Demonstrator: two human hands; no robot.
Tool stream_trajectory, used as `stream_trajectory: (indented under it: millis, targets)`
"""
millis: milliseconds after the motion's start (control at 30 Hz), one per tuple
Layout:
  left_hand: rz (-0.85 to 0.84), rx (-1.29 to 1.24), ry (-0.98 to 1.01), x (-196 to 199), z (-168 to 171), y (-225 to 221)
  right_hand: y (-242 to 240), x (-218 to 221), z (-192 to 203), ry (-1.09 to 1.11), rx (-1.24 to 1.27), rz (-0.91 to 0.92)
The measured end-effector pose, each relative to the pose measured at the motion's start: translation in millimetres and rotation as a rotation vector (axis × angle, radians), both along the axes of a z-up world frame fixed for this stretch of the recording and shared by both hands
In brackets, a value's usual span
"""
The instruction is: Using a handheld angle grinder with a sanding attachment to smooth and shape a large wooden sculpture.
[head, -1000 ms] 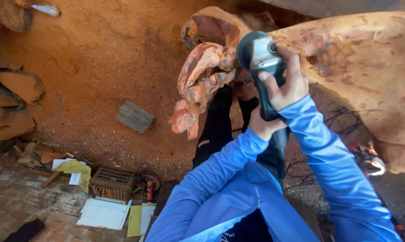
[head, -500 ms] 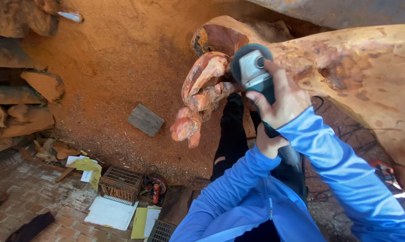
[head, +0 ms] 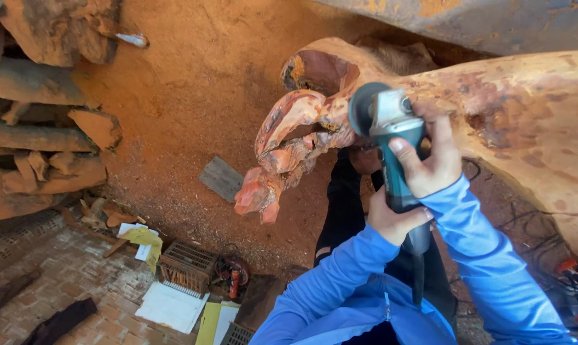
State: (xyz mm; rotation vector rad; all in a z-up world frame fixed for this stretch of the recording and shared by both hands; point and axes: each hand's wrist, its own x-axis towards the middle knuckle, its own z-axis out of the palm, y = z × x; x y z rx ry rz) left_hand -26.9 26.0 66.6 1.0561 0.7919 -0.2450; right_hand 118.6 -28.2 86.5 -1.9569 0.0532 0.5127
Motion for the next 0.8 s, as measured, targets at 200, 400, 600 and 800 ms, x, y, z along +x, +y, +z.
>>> stream_trajectory:
  millis: [200, 400, 600, 800]
  targets:
    - [-0.025, 0.093, 0.13, 33.5, 34.5, 5.9, -1.2, 10.5, -2.8, -0.038, 0.193, 0.071]
    - [0.175, -0.108, 0.172, 43.3, 21.8, -28.0, -2.6, 41.1, 17.7, 0.112, -0.057, 0.152]
    - [0.274, -0.115, 0.211, 73.0, 65.3, 0.7, 19.0, 53.1, 19.5, 0.09, -0.039, 0.319]
    - [0.15, -0.074, 0.134, 75.1, 36.8, -14.8, -6.0, 57.9, -13.9, 0.312, -0.094, 0.167]
